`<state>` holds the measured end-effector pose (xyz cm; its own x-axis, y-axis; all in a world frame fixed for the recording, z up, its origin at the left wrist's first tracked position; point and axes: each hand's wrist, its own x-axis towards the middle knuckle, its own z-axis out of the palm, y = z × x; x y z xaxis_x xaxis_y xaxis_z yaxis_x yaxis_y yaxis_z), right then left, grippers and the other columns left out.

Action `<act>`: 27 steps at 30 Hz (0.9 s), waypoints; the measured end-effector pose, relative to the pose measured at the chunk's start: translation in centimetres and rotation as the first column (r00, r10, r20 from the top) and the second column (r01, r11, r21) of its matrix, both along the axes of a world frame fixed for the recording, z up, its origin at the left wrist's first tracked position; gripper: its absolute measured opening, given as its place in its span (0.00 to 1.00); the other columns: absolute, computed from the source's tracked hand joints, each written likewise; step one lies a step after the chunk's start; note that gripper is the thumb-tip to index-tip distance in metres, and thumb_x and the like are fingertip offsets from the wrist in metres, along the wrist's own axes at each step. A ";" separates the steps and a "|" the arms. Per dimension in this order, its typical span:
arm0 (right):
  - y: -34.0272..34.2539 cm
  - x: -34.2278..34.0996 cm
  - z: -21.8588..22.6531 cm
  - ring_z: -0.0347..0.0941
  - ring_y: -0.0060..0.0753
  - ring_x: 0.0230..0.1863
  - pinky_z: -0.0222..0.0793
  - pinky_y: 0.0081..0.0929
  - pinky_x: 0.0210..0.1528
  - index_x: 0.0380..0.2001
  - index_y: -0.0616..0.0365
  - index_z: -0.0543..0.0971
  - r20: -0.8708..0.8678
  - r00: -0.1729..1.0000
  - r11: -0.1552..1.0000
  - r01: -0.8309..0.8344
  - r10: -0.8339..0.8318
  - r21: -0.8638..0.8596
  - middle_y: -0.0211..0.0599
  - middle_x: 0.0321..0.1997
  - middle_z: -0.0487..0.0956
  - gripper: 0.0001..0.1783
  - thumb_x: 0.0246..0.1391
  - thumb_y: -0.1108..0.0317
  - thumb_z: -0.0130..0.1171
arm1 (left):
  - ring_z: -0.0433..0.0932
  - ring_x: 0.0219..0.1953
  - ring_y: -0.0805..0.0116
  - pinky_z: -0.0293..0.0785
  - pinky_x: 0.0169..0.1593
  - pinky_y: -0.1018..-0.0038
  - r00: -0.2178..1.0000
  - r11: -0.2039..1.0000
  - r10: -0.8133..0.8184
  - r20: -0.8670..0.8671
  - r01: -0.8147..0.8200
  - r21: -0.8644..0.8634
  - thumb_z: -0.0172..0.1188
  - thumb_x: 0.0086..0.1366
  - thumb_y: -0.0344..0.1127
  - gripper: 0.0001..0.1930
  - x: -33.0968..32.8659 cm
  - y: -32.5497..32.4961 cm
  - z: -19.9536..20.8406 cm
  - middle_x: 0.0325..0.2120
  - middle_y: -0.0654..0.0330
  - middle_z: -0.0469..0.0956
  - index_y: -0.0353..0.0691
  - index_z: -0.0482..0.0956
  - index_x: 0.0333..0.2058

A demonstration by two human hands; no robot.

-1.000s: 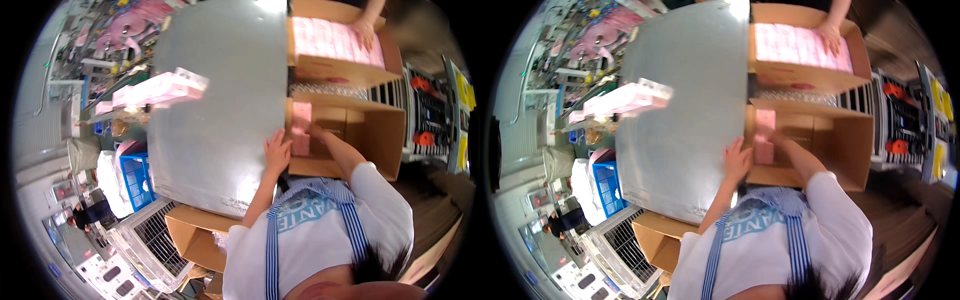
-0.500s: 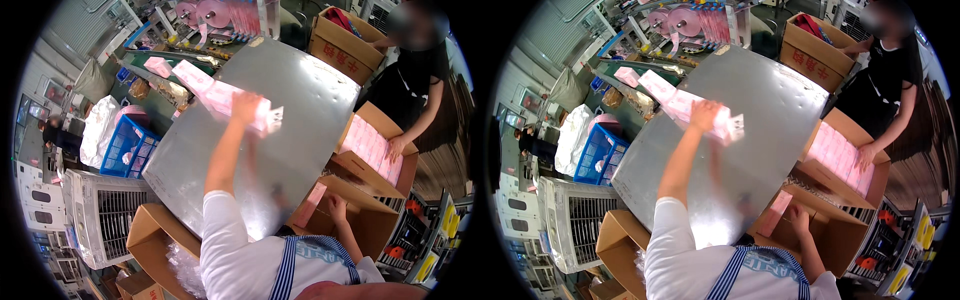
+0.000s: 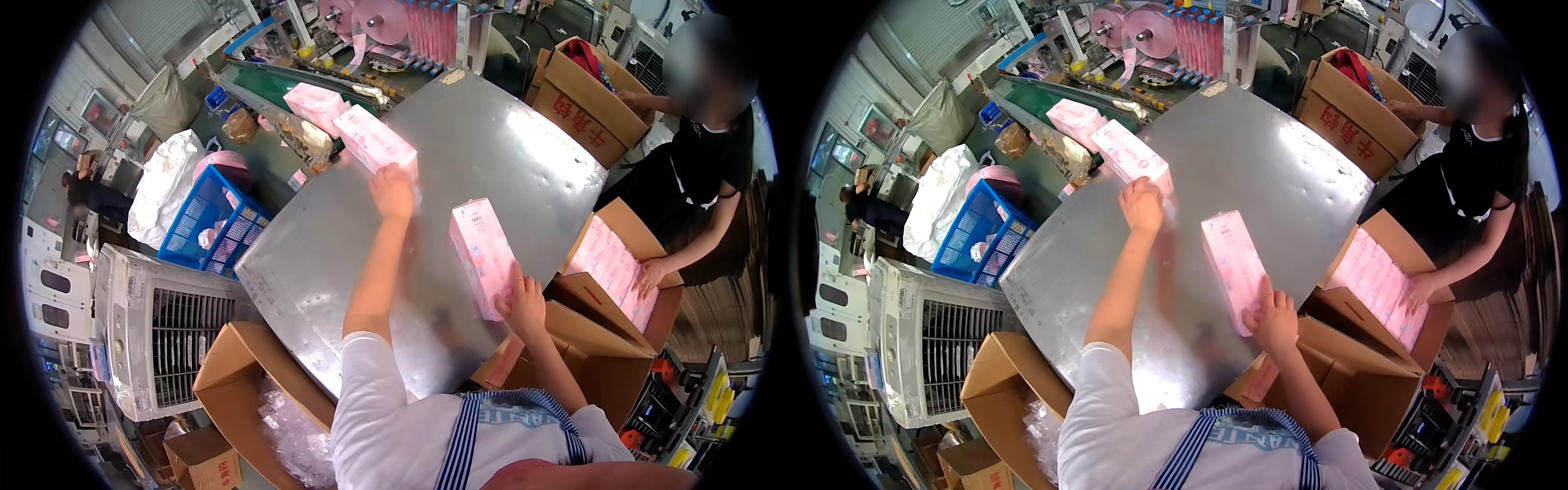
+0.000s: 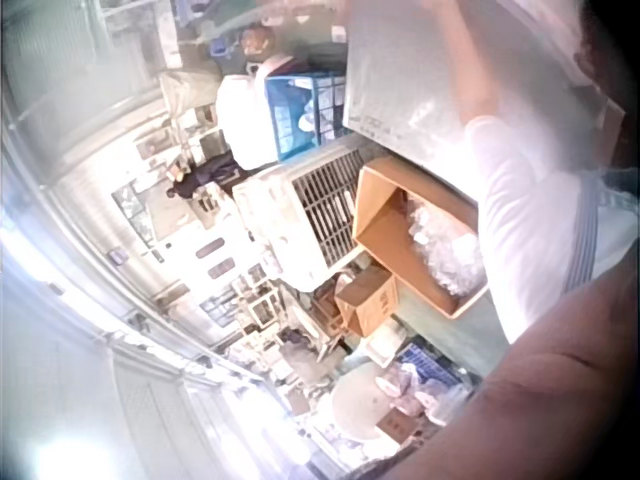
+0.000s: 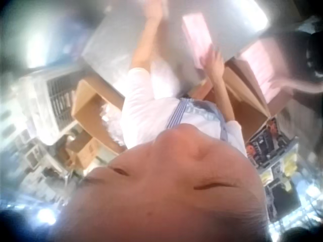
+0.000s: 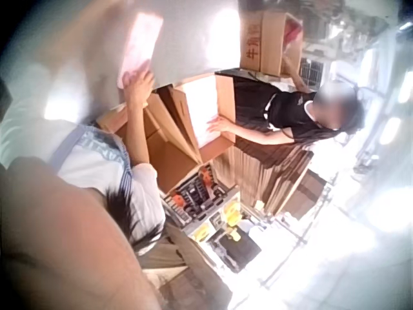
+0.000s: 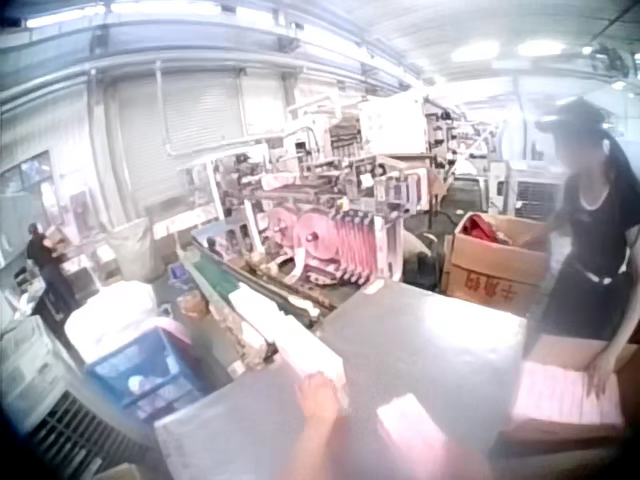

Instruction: The person packs pink rectangular packages into cardboard boxes on a metal workbench. They arrange the items in rows, place bubble wrap inside the boxes, and close the flaps. Another person is visible working nearby.

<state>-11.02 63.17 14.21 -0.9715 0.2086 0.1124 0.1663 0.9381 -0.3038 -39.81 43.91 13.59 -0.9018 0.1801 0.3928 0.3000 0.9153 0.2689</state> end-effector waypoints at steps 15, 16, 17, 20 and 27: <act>-0.4 -0.9 0.2 0.68 0.53 0.47 0.67 0.42 0.47 0.63 0.56 0.52 0.099 0.995 0.991 0.006 0.007 -0.133 0.55 0.46 0.70 0.44 0.48 0.50 0.58 | 0.67 0.40 0.62 0.61 0.49 0.63 0.910 0.922 -0.387 -0.148 0.387 -0.034 0.65 0.47 0.37 0.09 9.9 -1.4 -2.0 0.32 0.63 0.70 0.46 0.78 0.29; 0.3 -0.8 -0.5 0.69 0.52 0.47 0.67 0.42 0.47 0.63 0.56 0.52 0.068 0.998 0.987 0.009 0.002 -0.161 0.55 0.48 0.70 0.44 0.49 0.50 0.58 | 0.68 0.40 0.62 0.61 0.50 0.63 0.874 0.881 -0.471 -0.121 0.472 -0.017 0.65 0.46 0.37 0.10 11.7 -1.3 -1.1 0.32 0.62 0.70 0.46 0.78 0.29; 0.8 -1.1 -1.3 0.69 0.50 0.48 0.67 0.41 0.47 0.63 0.57 0.52 0.034 0.999 0.981 0.004 0.002 -0.194 0.54 0.50 0.70 0.43 0.49 0.51 0.58 | 0.68 0.40 0.61 0.61 0.50 0.64 0.833 0.837 -0.545 -0.094 0.547 -0.003 0.66 0.46 0.38 0.10 13.4 -1.5 -0.4 0.32 0.61 0.70 0.47 0.78 0.30; 3.1 -3.7 -3.8 0.68 0.43 0.51 0.67 0.38 0.49 0.62 0.59 0.53 -0.020 1.000 0.692 -0.025 0.015 -0.722 0.49 0.55 0.69 0.41 0.51 0.52 0.58 | 0.69 0.46 0.57 0.62 0.52 0.63 0.840 0.746 -0.539 -0.064 0.511 0.427 0.63 0.53 0.43 0.14 18.3 -1.9 -0.2 0.37 0.55 0.73 0.43 0.77 0.35; 3.0 -0.8 1.4 0.65 0.31 0.55 0.60 0.28 0.56 0.61 0.60 0.59 0.225 0.943 0.355 0.129 0.243 -0.926 0.41 0.55 0.70 0.39 0.52 0.50 0.57 | 0.75 0.46 0.66 0.71 0.47 0.72 0.521 0.565 -0.595 0.611 -0.270 0.780 0.57 0.60 0.52 0.34 22.7 -3.3 -3.2 0.50 0.54 0.72 0.33 0.62 0.57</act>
